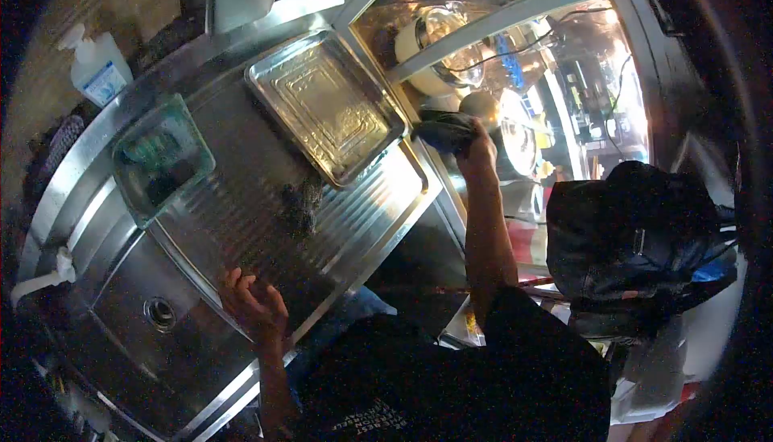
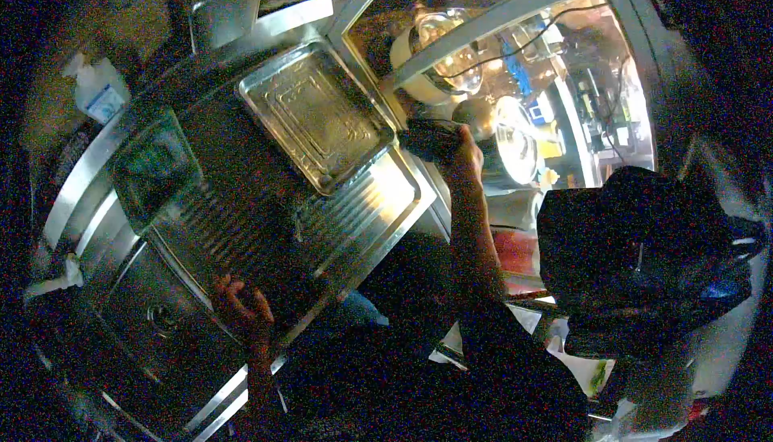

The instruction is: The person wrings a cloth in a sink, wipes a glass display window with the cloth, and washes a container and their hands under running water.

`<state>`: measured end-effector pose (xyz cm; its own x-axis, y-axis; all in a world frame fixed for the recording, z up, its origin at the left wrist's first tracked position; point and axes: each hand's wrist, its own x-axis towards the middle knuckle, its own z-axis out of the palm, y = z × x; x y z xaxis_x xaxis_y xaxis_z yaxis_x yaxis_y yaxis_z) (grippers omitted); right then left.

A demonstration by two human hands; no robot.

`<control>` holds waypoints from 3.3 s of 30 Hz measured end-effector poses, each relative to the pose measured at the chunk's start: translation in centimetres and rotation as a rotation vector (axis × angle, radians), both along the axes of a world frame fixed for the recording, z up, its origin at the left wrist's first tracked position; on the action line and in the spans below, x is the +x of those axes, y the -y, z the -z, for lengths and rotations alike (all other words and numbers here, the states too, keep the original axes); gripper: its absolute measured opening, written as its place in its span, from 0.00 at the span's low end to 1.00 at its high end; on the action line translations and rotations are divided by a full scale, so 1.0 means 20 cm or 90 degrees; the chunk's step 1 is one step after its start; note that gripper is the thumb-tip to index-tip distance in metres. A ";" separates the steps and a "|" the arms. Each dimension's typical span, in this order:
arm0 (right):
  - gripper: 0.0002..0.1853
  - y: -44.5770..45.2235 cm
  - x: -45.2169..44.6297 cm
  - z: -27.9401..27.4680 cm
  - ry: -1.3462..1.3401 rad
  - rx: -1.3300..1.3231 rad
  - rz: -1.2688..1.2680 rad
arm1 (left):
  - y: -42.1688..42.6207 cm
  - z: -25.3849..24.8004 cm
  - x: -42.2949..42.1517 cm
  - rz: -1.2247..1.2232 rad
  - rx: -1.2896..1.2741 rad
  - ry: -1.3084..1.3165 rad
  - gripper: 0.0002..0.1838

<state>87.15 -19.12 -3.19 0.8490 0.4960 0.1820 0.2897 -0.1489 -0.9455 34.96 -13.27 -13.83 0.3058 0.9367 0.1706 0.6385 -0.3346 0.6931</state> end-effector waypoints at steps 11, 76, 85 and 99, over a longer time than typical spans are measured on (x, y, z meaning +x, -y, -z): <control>0.24 -0.41 0.07 -0.74 0.847 -0.103 0.360 | 0.03 0.08 -0.02 0.004 0.017 0.041 0.17; 0.28 -1.60 0.24 -1.39 1.318 -0.094 0.141 | 0.02 0.06 0.00 -0.030 -0.023 -0.011 0.18; 0.22 -1.44 0.70 -0.21 1.176 -0.275 -0.126 | 0.00 0.00 0.01 -0.041 -0.025 -0.003 0.18; 0.26 -1.32 0.53 -1.30 1.236 -0.124 0.346 | 0.04 0.07 -0.01 -0.042 -0.026 -0.010 0.20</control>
<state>97.67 7.27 22.79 -0.3265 0.4293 0.8421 0.5999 -0.5943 0.5356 34.77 -14.04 -15.22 0.2456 0.9609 0.1275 0.6687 -0.2632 0.6954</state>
